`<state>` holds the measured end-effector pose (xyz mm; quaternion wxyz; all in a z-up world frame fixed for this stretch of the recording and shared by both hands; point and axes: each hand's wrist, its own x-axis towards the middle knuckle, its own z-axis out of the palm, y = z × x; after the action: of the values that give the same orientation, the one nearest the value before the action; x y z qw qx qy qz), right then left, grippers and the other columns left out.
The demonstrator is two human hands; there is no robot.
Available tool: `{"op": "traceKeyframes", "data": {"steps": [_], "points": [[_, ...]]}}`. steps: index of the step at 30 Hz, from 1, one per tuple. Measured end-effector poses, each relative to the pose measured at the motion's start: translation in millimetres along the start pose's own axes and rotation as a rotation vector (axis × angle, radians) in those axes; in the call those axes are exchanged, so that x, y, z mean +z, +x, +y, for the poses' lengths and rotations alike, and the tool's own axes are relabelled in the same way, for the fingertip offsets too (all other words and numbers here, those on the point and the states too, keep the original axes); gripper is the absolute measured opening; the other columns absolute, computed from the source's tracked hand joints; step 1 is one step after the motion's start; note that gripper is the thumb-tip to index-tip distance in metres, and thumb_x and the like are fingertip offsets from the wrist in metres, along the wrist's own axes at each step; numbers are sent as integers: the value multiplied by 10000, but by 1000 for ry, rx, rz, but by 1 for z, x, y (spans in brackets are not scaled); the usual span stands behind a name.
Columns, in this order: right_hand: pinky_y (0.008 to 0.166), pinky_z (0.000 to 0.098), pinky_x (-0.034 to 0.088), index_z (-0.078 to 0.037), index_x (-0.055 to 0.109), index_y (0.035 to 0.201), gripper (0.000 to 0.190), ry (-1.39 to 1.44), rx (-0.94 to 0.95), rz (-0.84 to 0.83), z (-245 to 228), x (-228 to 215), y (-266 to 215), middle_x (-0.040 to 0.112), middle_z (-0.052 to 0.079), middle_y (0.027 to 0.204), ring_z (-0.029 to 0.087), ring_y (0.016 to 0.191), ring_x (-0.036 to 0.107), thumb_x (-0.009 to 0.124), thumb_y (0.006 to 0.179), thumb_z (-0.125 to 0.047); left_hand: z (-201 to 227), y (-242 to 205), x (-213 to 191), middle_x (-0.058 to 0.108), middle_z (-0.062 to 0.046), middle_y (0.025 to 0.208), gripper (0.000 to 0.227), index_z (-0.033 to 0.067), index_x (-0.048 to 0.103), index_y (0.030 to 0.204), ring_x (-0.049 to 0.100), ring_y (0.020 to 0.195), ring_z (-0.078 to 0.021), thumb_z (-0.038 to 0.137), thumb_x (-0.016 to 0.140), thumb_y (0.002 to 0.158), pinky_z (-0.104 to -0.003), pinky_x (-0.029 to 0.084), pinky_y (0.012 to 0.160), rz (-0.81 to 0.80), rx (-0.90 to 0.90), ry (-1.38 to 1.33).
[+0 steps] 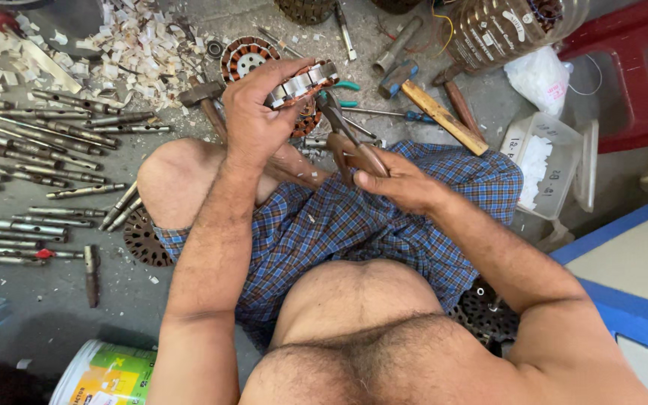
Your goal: The person sits on the floor and uses pliers to pull and remove copper wire coils from a motor stator. They repeatedly grip the wires and pull them out, placing the removed copper into a nearby container.
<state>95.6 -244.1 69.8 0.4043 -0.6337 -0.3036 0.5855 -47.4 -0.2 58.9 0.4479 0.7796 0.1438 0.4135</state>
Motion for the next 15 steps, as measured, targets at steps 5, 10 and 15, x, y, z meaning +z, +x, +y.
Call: {"op": "traceKeyframes", "data": {"steps": [5, 10, 15], "points": [[1196, 445, 335, -48, 311, 1596, 885, 79, -20, -102, -15, -5, -7, 391, 140, 1631, 274, 1502, 367, 707, 920, -458, 1, 0, 2, 777, -56, 1198, 395, 146, 753, 1225, 764, 1124, -191, 2, 827, 866, -314, 627, 991, -37, 61, 33], [1177, 457, 381, -43, 338, 1590, 863, 119, 99, -114, -30, -14, -15, 450, 167, 1579, 287, 1458, 419, 697, 912, -437, 5, 1, 1, 778, -46, 1175, 421, 172, 759, 1216, 761, 1090, -205, 25, 841, 830, -319, 631, 938, -102, 87, 122], [1152, 415, 376, -62, 367, 1608, 799, -41, 59, -175, -43, -23, -19, 538, 140, 1513, 220, 1380, 475, 643, 965, -446, 11, -1, -1, 777, -44, 1177, 445, 174, 757, 1218, 760, 1066, -211, 29, 840, 805, -321, 626, 917, -154, 97, 158]]}}
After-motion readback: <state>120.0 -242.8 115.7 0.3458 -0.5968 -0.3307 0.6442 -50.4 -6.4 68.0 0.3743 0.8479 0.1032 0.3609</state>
